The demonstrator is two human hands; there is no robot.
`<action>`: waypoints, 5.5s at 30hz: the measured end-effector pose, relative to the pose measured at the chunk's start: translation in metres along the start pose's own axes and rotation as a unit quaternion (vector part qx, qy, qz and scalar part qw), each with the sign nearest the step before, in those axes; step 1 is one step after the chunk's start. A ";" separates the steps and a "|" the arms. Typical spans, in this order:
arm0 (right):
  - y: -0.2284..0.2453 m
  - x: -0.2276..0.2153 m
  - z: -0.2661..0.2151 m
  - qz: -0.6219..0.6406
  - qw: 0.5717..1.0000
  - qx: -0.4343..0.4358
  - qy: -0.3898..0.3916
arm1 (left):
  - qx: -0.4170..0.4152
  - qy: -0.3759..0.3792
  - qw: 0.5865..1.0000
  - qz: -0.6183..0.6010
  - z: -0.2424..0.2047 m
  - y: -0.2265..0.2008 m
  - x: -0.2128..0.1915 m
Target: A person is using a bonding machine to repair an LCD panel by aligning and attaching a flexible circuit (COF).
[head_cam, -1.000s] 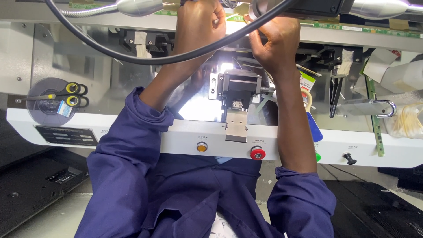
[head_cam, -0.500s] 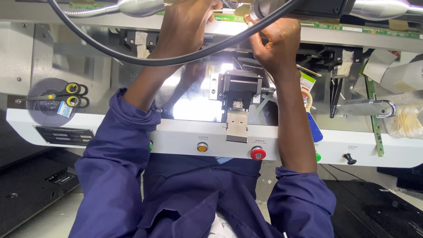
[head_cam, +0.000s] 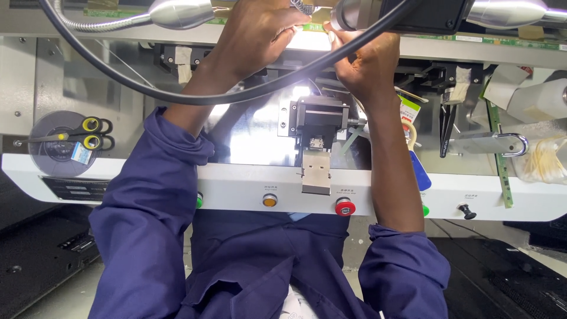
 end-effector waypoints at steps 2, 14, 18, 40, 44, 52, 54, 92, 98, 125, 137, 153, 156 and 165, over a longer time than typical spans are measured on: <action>0.000 0.000 -0.001 -0.001 1.000 0.004 0.002 | 0.003 -0.003 1.000 0.002 0.000 -0.001 -0.001; -0.007 0.007 -0.009 -0.013 1.000 0.006 0.017 | 0.010 -0.002 1.000 0.004 -0.001 0.002 0.001; -0.006 0.007 -0.009 -0.012 1.000 0.007 0.024 | 0.006 0.010 1.000 0.004 -0.001 0.002 0.002; -0.006 0.010 -0.010 0.009 0.995 0.071 0.072 | 0.019 0.115 0.993 0.015 0.006 0.003 0.003; -0.007 0.012 -0.008 0.004 0.998 0.034 0.049 | 0.012 0.115 0.993 0.021 0.005 0.004 0.002; 0.000 0.007 0.001 0.024 0.996 0.021 0.083 | 0.017 0.100 0.995 0.017 0.004 0.006 0.002; 0.003 0.006 0.005 0.042 0.994 0.043 0.096 | 0.007 0.120 0.992 0.029 0.003 0.005 0.002; -0.014 0.022 -0.028 -0.066 0.996 0.056 -0.008 | 0.000 0.080 0.996 0.037 0.001 0.010 0.015; -0.013 0.022 -0.026 -0.054 0.997 0.062 -0.012 | 0.000 0.084 0.996 0.034 0.000 0.013 0.016; 0.007 -0.005 -0.008 -0.084 0.988 -0.001 -0.128 | 0.065 0.034 0.996 0.051 0.008 0.000 0.011; -0.006 0.007 -0.016 -0.029 0.985 -0.038 -0.165 | 0.096 -0.092 0.991 0.022 0.000 0.009 0.018; -0.005 0.007 -0.018 -0.031 0.988 -0.026 -0.151 | 0.055 -0.064 0.996 0.020 -0.001 0.002 0.011; -0.008 0.009 -0.020 -0.031 0.987 -0.023 -0.154 | 0.051 -0.063 0.996 0.025 -0.001 -0.001 0.009; -0.006 0.009 -0.020 -0.037 0.988 -0.023 -0.149 | 0.033 -0.039 0.998 0.039 -0.003 -0.004 0.003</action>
Point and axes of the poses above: each hand's wrist, its own z-axis towards the middle knuckle, its own x-axis out of the palm, y = z × x, the point moved 3 cm from there along z, towards the middle knuckle, and after that the axes turned 14 degrees about -x, right-handed, at the moved point
